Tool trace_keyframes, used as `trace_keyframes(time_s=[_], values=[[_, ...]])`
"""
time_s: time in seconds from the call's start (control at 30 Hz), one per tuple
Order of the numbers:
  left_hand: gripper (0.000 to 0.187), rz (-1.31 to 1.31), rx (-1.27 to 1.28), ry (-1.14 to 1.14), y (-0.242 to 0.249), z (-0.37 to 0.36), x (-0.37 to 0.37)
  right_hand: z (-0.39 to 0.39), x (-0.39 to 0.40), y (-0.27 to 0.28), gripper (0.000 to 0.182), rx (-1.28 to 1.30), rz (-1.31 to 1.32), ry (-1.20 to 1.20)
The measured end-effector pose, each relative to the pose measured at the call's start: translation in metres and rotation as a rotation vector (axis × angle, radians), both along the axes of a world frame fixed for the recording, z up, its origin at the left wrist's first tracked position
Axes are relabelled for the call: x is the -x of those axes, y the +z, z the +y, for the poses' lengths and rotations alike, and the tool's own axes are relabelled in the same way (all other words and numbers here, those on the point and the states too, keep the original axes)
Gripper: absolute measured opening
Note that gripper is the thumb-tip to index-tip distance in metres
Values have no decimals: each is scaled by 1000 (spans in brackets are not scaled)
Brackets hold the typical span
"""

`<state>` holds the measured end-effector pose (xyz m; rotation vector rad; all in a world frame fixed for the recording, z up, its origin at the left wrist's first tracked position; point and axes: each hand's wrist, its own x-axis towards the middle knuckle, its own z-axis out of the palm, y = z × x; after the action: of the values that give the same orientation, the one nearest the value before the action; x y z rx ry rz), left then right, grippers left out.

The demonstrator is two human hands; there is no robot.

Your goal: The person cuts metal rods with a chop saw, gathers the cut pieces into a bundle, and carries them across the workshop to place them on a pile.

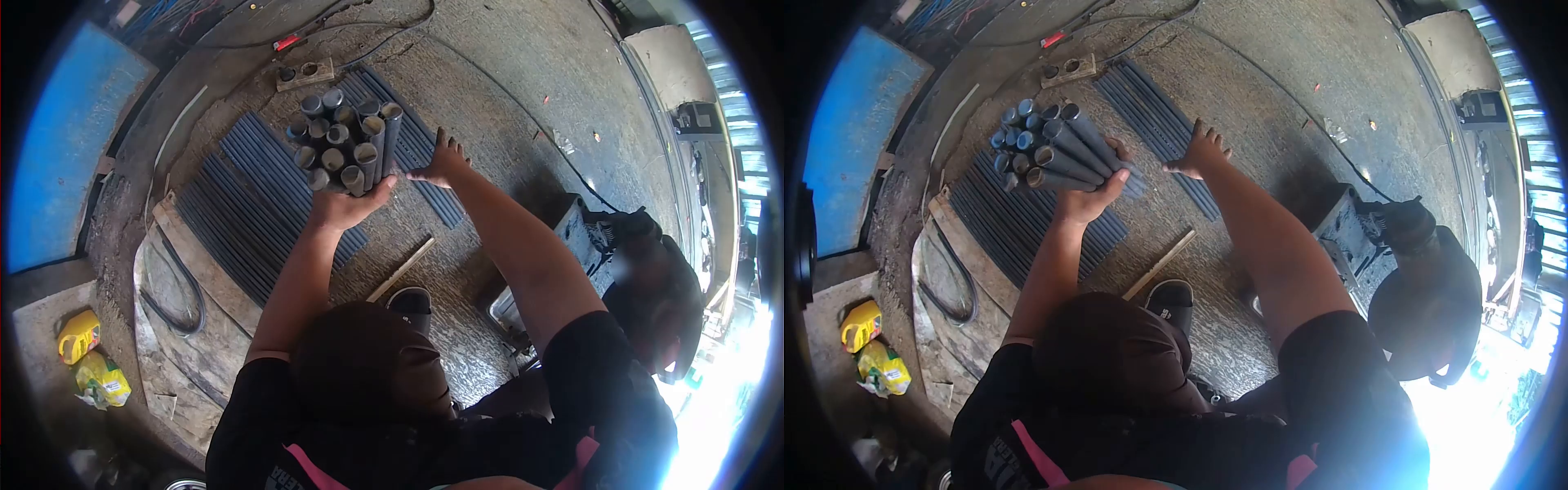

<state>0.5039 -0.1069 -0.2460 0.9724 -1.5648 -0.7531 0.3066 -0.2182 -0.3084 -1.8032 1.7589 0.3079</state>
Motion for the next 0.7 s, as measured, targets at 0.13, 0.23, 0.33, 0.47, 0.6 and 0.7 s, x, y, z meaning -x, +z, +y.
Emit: trace_keyframes(time_s=[0.13,0.23,0.33,0.47,0.6,0.7], values=[[39,-59,-21,-38,6,1,-1,8,-4,-24,139,-29,70,-24],[40,57,-176,-61,10,3,-1,8,-7,-39,132,37,89,-71],[41,186,-174,-77,5,1,2,2,-5,-26,122,-28,191,1],[41,167,-84,-87,6,-2,0,-4,-9,-25,122,-52,251,32],[41,111,-95,-67,6,-2,-2,-6,-11,-31,124,-70,244,6],[40,110,-135,-41,6,-1,-1,-9,-13,-37,125,-68,230,-18]])
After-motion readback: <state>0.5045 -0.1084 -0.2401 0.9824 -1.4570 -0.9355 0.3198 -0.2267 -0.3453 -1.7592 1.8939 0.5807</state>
